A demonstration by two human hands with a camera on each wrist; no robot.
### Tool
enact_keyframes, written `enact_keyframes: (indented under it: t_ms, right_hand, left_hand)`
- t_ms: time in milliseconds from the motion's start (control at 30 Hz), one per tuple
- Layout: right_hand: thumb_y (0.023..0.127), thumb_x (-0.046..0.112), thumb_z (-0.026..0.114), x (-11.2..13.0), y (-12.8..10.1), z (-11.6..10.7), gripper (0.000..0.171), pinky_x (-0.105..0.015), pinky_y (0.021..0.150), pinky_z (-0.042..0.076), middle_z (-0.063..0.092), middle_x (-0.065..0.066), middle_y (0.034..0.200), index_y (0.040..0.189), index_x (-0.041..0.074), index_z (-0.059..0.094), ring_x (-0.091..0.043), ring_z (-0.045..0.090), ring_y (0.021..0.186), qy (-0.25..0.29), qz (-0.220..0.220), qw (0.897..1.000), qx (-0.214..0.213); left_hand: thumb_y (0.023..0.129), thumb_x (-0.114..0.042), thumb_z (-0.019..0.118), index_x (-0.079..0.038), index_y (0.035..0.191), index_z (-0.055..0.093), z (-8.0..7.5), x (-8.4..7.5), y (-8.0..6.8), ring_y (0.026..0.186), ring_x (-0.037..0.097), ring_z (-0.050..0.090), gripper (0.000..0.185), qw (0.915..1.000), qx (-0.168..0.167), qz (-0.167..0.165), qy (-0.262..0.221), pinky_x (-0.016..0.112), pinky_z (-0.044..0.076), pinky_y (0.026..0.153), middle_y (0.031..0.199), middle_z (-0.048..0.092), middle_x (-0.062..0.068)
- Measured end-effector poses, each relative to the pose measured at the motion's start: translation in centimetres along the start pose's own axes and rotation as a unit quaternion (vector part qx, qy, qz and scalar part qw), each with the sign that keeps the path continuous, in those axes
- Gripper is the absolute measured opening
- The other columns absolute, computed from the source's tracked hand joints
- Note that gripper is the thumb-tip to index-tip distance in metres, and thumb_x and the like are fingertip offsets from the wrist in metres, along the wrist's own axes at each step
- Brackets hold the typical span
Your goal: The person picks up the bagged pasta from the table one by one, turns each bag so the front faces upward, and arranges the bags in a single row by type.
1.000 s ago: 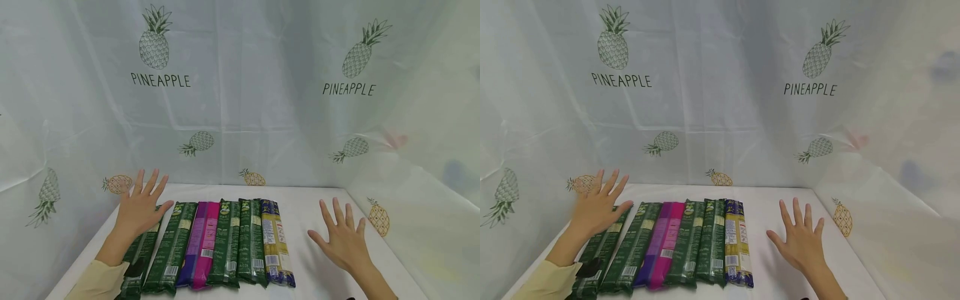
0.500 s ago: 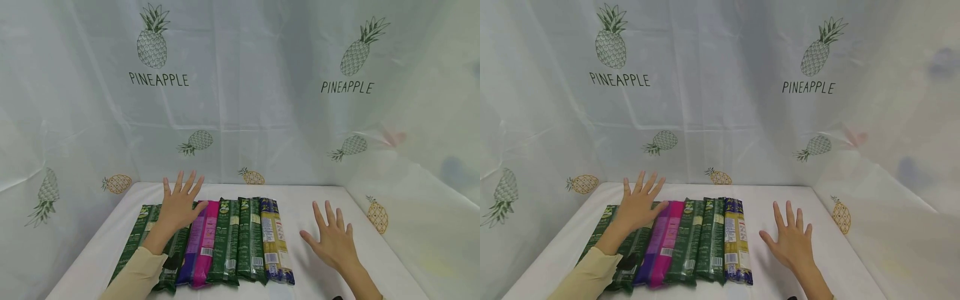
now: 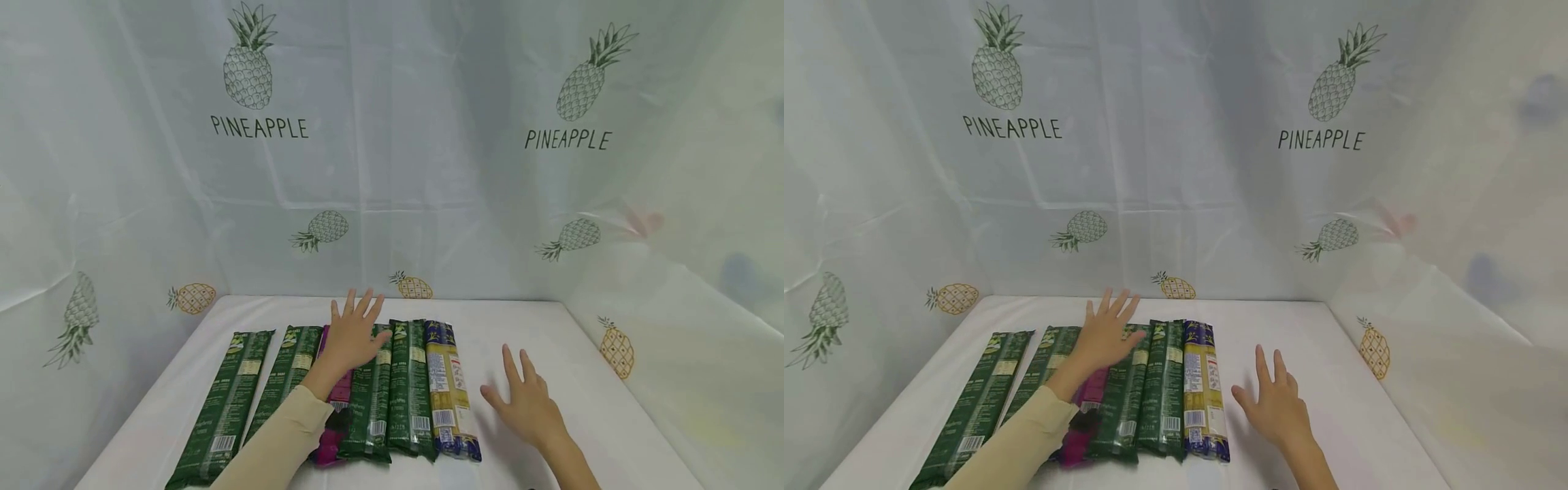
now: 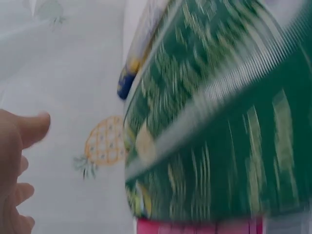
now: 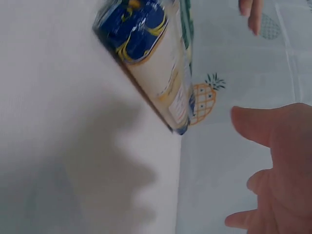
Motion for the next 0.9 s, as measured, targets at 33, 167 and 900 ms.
enact_keyframes:
  t_ms: [33,167,900]
  right_hand:
    - [0.102,0.06,0.062,0.1,0.0,0.3,0.101,-0.078,0.084,0.051,0.009,-0.039,0.169,0.171,0.007,0.012,-0.072,0.032,0.14,0.013,0.004,1.0,0.012]
    - [0.101,0.055,0.067,1.0,-0.4,1.1,0.103,-0.081,0.088,0.048,0.012,-0.043,0.166,0.17,0.002,0.011,-0.075,0.034,0.136,0.068,0.003,0.997,0.043]
    - [0.095,0.039,0.081,2.9,-1.7,4.5,0.093,-0.05,0.074,0.061,0.049,-0.035,0.128,0.159,-0.008,0.034,-0.039,0.061,0.103,0.26,0.09,0.957,0.097]
  left_hand:
    - [0.104,-0.051,0.064,-0.016,0.169,0.033,0.4,-0.4,0.3,0.161,0.048,0.014,0.08,1.0,0.002,0.0,-0.007,0.076,0.014,0.121,0.173,0.029,0.016]
    - [0.103,-0.044,0.069,-0.015,0.168,0.034,1.6,-2.2,1.4,0.159,0.05,0.02,0.079,0.9986,0.014,-0.01,-0.051,0.071,0.031,0.118,0.171,0.032,0.017]
    - [0.102,-0.025,0.073,-0.005,0.162,0.042,8.3,-6.9,3.8,0.143,0.049,0.046,0.07,0.9169,0.114,-0.109,-0.367,0.062,0.046,0.108,0.162,0.037,0.029]
Point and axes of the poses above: each hand's wrist, its own y-axis towards the middle knuckle, its own z-axis out of the palm, x = y × z, the point moved 9 cm from there along y, towards the middle knuckle
